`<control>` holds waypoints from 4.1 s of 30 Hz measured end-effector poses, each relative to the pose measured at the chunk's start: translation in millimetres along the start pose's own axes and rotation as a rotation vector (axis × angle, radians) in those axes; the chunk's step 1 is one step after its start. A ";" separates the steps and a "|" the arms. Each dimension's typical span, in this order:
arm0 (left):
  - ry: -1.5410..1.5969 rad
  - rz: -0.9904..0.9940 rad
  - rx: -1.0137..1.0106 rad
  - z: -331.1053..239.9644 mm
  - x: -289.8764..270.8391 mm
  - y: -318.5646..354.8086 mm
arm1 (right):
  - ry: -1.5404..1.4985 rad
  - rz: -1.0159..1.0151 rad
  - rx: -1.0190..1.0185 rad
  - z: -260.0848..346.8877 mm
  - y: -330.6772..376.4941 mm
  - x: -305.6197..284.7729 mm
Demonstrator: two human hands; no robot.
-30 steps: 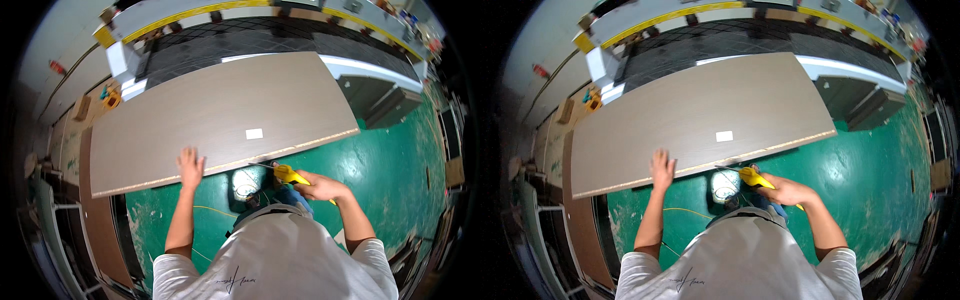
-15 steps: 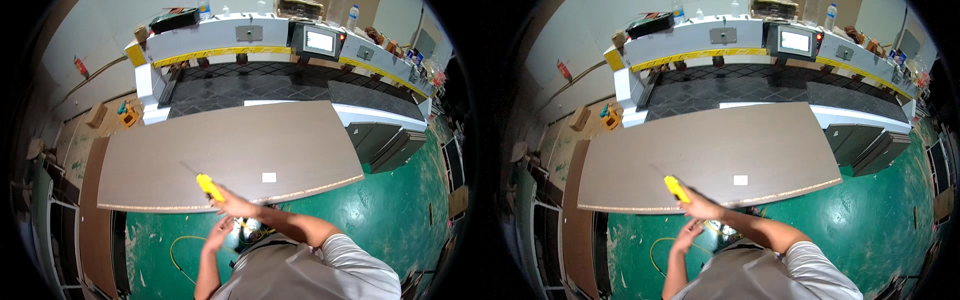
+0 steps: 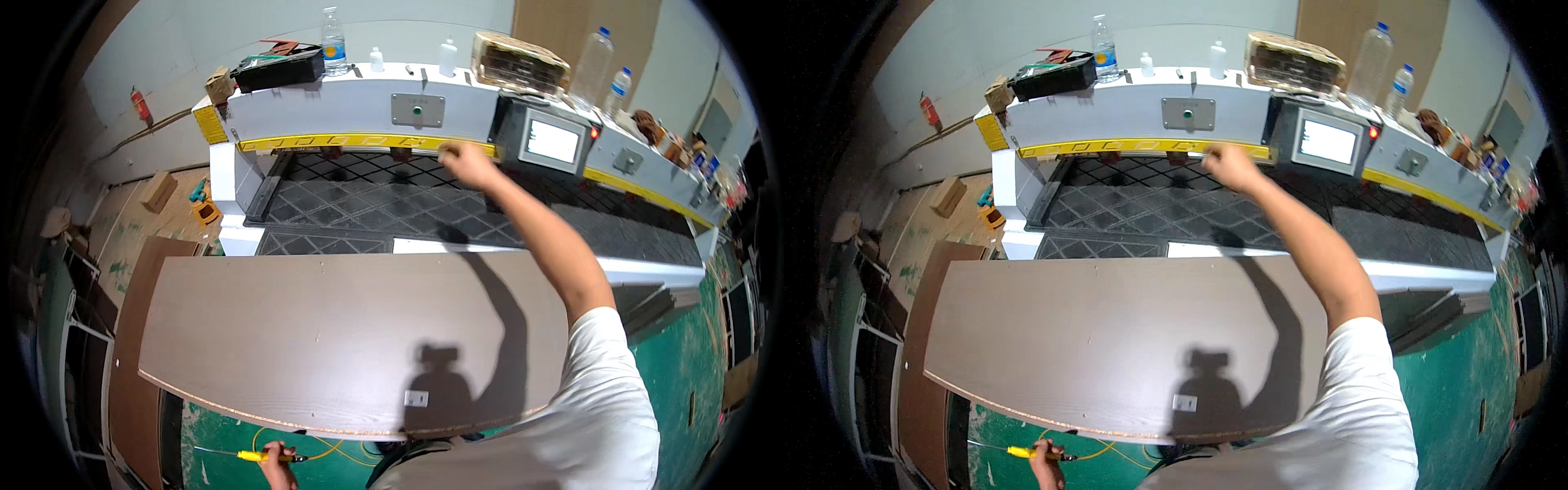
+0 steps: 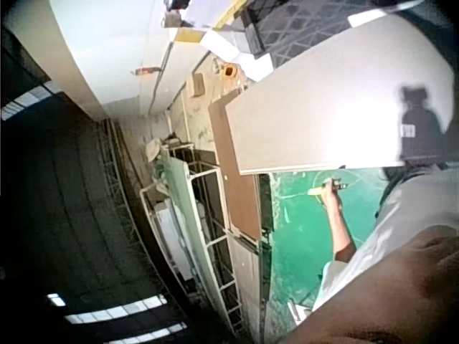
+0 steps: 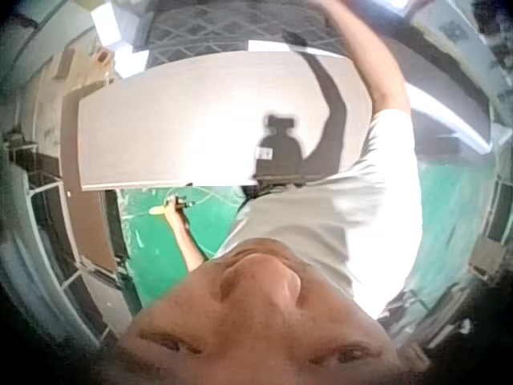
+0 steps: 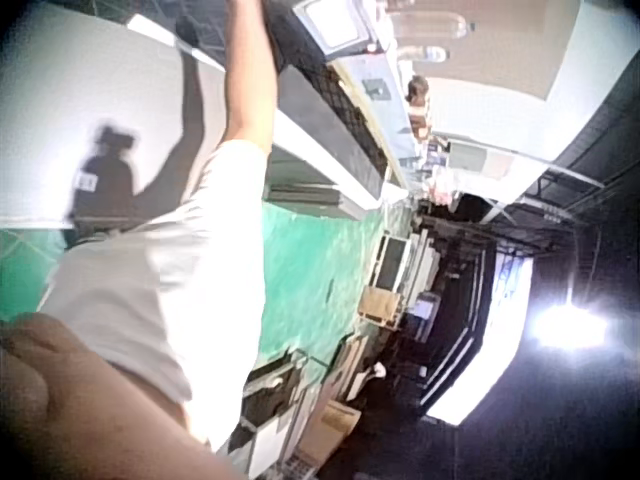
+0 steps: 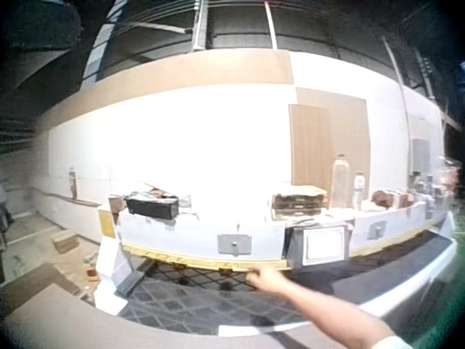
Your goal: The person uses a yellow air blower to clean dust and debris from the surface and edges of a large rectangular wood panel. They move the panel to a workbench, blow along the edges, and then flip it over to clean the other side. The person also uses a small metal tool to scrape or clean the edges of the panel.
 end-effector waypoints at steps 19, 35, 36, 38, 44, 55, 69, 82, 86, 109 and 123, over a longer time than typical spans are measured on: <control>-0.702 -0.139 -0.260 85.3 28.6 -65.8 | -0.339 -0.219 -0.099 -46.1 -36.4 51.3; -0.641 -0.080 -0.323 88.2 -21.9 -112.6 | 0.034 -0.031 0.039 -72.2 242.1 238.8; -0.629 -0.102 -0.297 88.8 -16.0 -103.4 | 0.046 -0.062 0.052 -82.1 245.5 227.9; -0.617 -0.070 -0.303 87.4 -15.6 -117.8 | -0.316 -0.362 -0.171 -143.3 279.6 198.8; -0.560 -0.057 -0.329 97.3 -44.3 -133.6 | 0.477 -0.373 0.735 -344.2 394.9 0.8; -0.651 -0.095 -0.392 88.1 -15.0 -117.5 | 0.370 0.215 0.241 -383.8 363.5 -34.0; -0.552 0.068 -0.416 88.5 -16.1 -123.6 | 0.241 0.480 0.491 -138.1 613.2 -104.6; -0.532 0.113 -0.403 98.2 -13.7 -121.2 | 0.013 0.189 0.875 -110.4 673.3 -138.6; -0.509 0.033 -0.419 101.7 -35.7 -131.2 | -0.316 -0.214 1.037 -216.5 583.2 -73.8; -0.231 0.112 -0.408 16.4 -136.6 -216.0 | 0.079 -0.052 0.628 2.7 150.7 341.0; -0.369 -0.253 -0.301 -119.7 -397.9 -339.2 | 0.206 -0.123 0.793 57.8 96.1 403.5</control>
Point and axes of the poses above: each hand's wrist, its own y-axis away from the middle knuckle, its own x-axis out of the palm, z = x × y, the point moved 7 cm from there along -y, towards the middle knuckle, and after that the axes turned 11 degrees about -x, right-handed, at the moved point
